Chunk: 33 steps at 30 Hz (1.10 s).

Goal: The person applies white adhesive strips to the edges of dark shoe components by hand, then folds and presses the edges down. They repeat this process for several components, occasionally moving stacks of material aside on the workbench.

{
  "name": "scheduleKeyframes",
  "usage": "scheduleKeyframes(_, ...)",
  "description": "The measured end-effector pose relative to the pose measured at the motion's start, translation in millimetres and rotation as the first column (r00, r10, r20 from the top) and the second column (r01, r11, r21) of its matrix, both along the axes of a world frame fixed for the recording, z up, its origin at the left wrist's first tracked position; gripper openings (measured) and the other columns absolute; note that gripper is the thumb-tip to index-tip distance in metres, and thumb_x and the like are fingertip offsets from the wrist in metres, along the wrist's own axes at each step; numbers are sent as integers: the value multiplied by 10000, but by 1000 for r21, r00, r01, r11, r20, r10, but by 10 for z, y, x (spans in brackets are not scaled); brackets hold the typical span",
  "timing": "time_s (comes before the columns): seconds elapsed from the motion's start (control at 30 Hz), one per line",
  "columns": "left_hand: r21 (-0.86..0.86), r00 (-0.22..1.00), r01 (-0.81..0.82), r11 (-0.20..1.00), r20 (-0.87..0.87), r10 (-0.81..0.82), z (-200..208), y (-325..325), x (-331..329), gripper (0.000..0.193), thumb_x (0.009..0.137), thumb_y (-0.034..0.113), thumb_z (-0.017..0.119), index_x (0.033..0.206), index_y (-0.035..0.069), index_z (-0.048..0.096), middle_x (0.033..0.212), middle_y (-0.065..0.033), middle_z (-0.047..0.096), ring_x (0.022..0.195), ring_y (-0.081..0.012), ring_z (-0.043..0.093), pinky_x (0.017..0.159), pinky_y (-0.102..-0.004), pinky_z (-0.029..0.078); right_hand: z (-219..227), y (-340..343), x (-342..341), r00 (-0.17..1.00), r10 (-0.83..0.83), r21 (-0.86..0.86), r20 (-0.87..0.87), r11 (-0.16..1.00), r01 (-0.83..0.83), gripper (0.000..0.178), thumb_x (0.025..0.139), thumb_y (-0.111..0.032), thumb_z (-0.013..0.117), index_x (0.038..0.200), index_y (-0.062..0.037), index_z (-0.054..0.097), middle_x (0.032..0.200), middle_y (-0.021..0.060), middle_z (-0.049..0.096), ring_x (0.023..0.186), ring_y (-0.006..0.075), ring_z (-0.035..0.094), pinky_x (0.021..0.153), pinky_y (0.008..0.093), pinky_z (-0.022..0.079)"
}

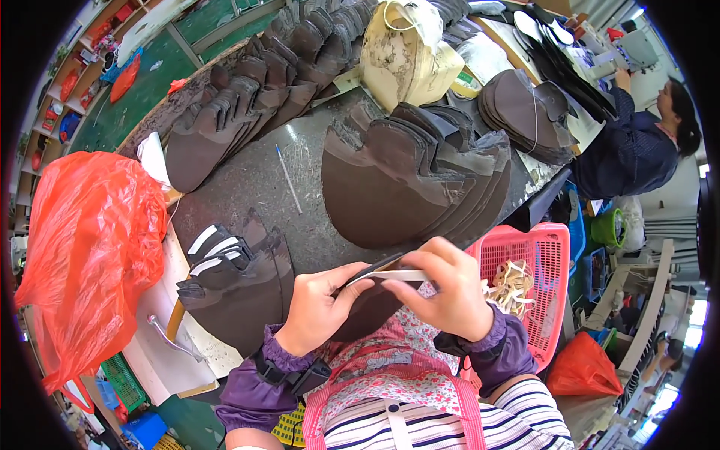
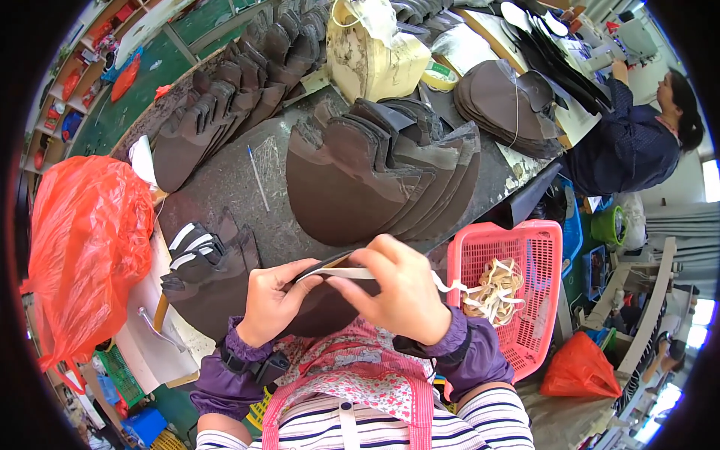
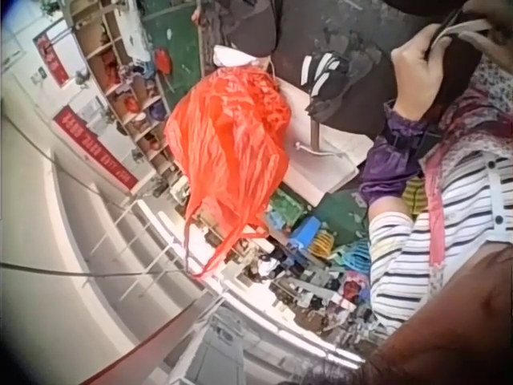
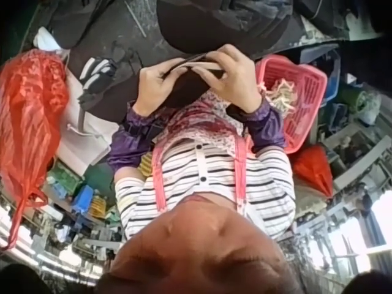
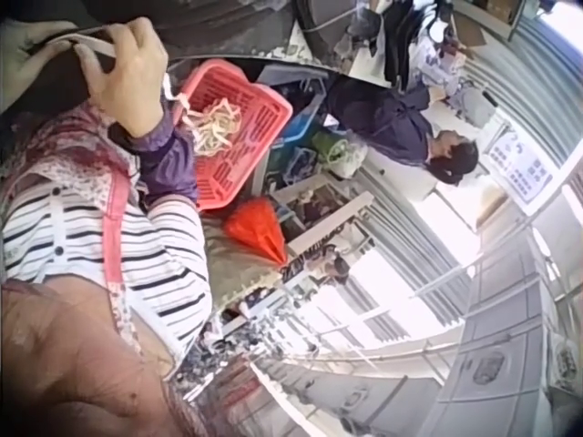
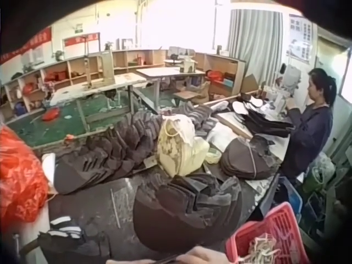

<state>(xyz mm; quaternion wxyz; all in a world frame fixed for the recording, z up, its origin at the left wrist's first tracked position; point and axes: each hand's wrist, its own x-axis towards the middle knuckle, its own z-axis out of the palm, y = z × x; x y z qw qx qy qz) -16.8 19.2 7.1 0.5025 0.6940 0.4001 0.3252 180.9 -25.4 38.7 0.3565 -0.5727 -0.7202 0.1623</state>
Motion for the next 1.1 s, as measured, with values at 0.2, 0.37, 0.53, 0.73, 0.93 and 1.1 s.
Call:
scheduleKeyframes(0.2, -15, 999, -36, 999, 26, 37, -31, -74, -82, 180, 877, 85, 686, 1017, -27, 696, 847, -162, 713, 729, -231, 712, 642, -297, 534, -85, -37, -53, 951, -306, -40, 42, 951, 307, 371, 709, -158, 822, 990, 3, 641, 827, 130, 581, 713, 287, 610, 612, 356, 494)
scheduleKeyframes(0.37, 82, 995, 10, 997, 94, -18, -67, -152, -121, 146, 882, 37, 645, 1013, -29, 653, 979, -181, 701, 816, -279, 709, 691, -328, 546, -125, -68, -154, 953, -295, 1, 75, 955, 295, 326, 748, -126, 782, 991, 14, 615, 856, 144, 587, 760, 310, 630, 630, 379, 502)
scheduleKeyframes(0.53, 226, 990, 100, 969, 73, -120, -36, -268, -250, 151, 865, 0, 624, 1011, -14, 585, 1088, -209, 673, 898, -338, 690, 759, -369, 550, -225, -108, -250, 991, 131, -23, 3, 991, -131, 219, 801, -61, 716, 965, 15, 591, 854, 146, 587, 727, 320, 632, 605, 379, 504)
scheduleKeyframes(0.73, 295, 998, 57, 954, 4, -61, -11, -468, -663, 165, 847, -37, 607, 1008, -3, 584, 1062, -208, 679, 909, -353, 681, 794, -382, 545, -299, -17, -591, 984, 12, -64, -177, 998, -23, 118, 830, -15, 665, 910, 12, 583, 872, 133, 601, 714, 286, 639, 586, 345, 498)
scheduleKeyframes(0.93, 475, 817, -336, 814, -284, 503, 23, -202, -1359, 222, 891, 74, 613, 1097, -10, 603, 1072, -163, 672, 967, -317, 660, 847, -399, 516, -150, 180, -354, 928, 121, 32, -351, 993, -118, 76, 872, -15, 625, 835, 16, 567, 877, 118, 609, 803, 260, 641, 672, 336, 494)
scheduleKeyframes(1.1, 630, 923, 38, 776, -320, 215, 322, -97, -498, 433, 931, 297, 621, 1209, -30, 559, 1154, -173, 603, 1007, -323, 604, 831, -385, 507, -14, 231, -96, 877, 399, 267, -266, 905, -331, 119, 899, -41, 618, 816, 21, 561, 858, 118, 603, 839, 279, 631, 720, 358, 489)
